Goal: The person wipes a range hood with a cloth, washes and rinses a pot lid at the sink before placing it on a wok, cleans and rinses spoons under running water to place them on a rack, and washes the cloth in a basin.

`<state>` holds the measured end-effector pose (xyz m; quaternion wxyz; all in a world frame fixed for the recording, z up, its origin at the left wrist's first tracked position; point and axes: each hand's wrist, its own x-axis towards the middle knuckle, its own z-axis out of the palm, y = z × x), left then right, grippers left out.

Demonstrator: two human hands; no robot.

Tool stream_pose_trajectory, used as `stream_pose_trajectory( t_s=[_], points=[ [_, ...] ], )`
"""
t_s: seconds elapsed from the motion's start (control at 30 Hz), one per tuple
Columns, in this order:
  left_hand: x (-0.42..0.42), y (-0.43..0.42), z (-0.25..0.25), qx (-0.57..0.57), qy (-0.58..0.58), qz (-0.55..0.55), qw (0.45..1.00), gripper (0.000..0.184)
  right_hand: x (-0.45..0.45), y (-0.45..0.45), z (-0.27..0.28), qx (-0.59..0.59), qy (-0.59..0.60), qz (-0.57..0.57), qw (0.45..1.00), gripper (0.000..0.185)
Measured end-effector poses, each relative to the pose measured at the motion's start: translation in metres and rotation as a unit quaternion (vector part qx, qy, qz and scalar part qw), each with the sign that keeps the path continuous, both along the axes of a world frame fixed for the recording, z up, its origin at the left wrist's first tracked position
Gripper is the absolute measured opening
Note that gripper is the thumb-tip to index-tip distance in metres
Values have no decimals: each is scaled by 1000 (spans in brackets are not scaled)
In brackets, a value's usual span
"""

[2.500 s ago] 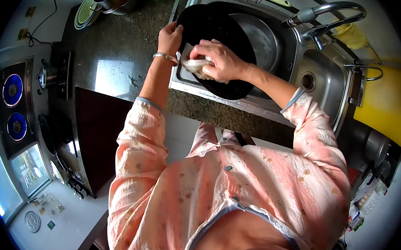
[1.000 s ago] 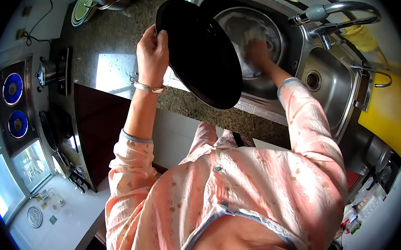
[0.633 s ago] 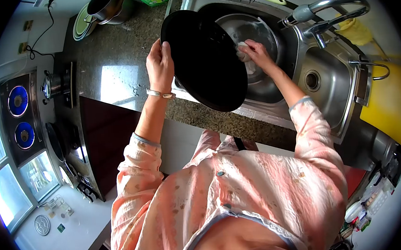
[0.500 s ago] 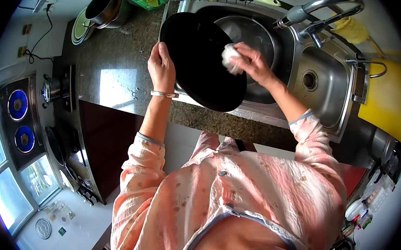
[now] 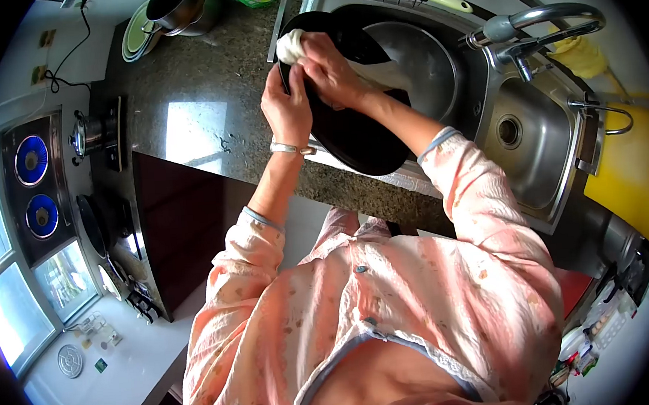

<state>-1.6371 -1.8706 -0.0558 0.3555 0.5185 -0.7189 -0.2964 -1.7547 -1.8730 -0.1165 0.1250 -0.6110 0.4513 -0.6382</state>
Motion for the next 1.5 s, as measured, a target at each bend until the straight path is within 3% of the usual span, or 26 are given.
stream_pose_trajectory(
  t_s=[0.2, 0.43, 0.47, 0.53, 0.63, 0.7, 0.87, 0.93, 0.97, 1.0, 1.03, 1.07, 1.13, 1.2, 1.23, 1.27, 1.3, 1.33, 1.4, 1.43, 1.47, 1.5],
  points=[
    [7, 4, -11, 16, 48, -3, 999, 29, -28, -53, -28, -22, 112, -159, 981, 19],
    [10, 2, -16, -15, 57, 3, 998, 27, -86, -66, -124, 220, 138, -317, 912, 21],
    [9, 2, -15, -15, 57, 3, 998, 27, -96, -58, -132, 287, 159, -323, 888, 25],
    [5, 3, -14, -40, 62, 6, 997, 26, -107, -32, -130, 439, 88, -287, 847, 37],
    [4, 0, -17, -42, 63, 5, 997, 24, -114, 15, -129, 498, 97, -279, 815, 43],
    [1, 1, -15, -50, 64, 5, 997, 23, -111, 47, -120, 601, 142, -264, 741, 48],
    [-3, 4, -14, -40, 47, 36, 997, 23, -110, 115, -158, 617, 201, -256, 717, 47],
    [2, 6, -9, -145, 18, 9, 989, 23, -111, 140, -164, 597, -37, -162, 785, 42],
    [6, 13, -9, -124, 23, 15, 992, 24, -111, 154, -167, 569, -237, -122, 778, 31],
    [8, 18, -7, -107, 28, 22, 994, 25, -114, 156, -158, 569, -236, -123, 778, 31],
    [12, 23, -5, -93, 29, 28, 995, 25, -117, 157, -149, 515, -461, -71, 720, 27],
    [17, 28, -3, -77, 26, 32, 996, 26, -117, 161, -141, 430, -660, -16, 616, 23],
    [19, 36, -3, -144, 62, 7, 988, 26, -130, 158, -130, 361, -672, 14, 646, 14],
    [28, 55, 6, -31, 31, 7, 999, 27, -147, 157, -149, 312, -459, -5, 832, 11],
    [29, 58, 3, -41, 50, 8, 998, 27, -155, 143, -134, 358, -555, -28, 751, 9],
    [31, 59, 2, -44, 49, 9, 998, 27, -156, 131, -125, 362, -385, -88, 845, 11],
    [32, 59, 0, -49, 54, 11, 997, 27, -162, 118, -131, 456, -211, -148, 852, 11],
    [34, 60, -1, -53, 60, 12, 997, 26, -168, 107, -142, 530, -29, -202, 823, 10],
    [32, 62, 4, -71, 55, 10, 996, 26, -158, 98, -194, 428, 243, -265, 829, 16],
    [32, 61, 5, -68, 53, 12, 996, 26, -134, 102, -191, 496, 262, -271, 783, 26],
    [32, 61, 6, -65, 52, 12, 996, 26, -117, 101, -197, 516, 362, -242, 738, 33],
    [32, 60, 7, -69, 50, 11, 996, 26, -110, 108, -199, 455, 415, -192, 764, 32]
  ],
)
